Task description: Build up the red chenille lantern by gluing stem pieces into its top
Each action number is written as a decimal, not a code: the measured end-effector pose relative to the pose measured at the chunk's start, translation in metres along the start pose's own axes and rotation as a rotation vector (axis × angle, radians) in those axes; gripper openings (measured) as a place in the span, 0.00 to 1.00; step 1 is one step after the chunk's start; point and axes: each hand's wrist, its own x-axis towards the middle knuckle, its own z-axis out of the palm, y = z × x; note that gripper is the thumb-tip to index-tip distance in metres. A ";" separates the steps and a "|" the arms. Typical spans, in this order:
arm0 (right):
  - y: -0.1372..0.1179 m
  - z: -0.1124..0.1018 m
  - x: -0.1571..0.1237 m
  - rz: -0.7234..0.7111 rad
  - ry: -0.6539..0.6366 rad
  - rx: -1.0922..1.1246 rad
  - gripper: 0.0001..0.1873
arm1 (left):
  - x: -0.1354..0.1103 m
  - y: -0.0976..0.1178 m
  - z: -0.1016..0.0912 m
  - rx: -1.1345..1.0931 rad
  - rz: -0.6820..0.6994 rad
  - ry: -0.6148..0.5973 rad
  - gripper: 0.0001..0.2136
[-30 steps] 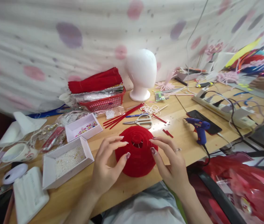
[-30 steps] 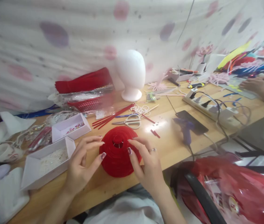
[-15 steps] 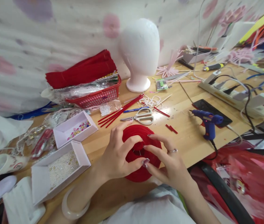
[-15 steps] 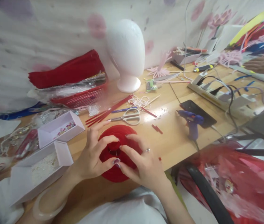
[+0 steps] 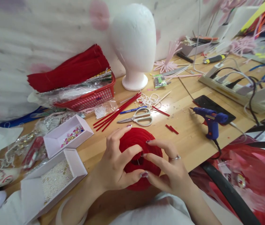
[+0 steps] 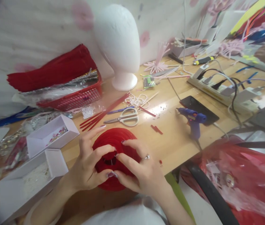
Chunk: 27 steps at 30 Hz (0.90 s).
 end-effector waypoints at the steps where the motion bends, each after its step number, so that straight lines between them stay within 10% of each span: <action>1: 0.000 0.000 0.000 -0.002 0.003 0.002 0.12 | 0.000 0.000 0.000 0.002 0.000 -0.003 0.17; 27: 0.001 0.001 -0.002 0.032 -0.020 0.055 0.15 | -0.002 0.005 -0.003 -0.128 -0.084 0.135 0.10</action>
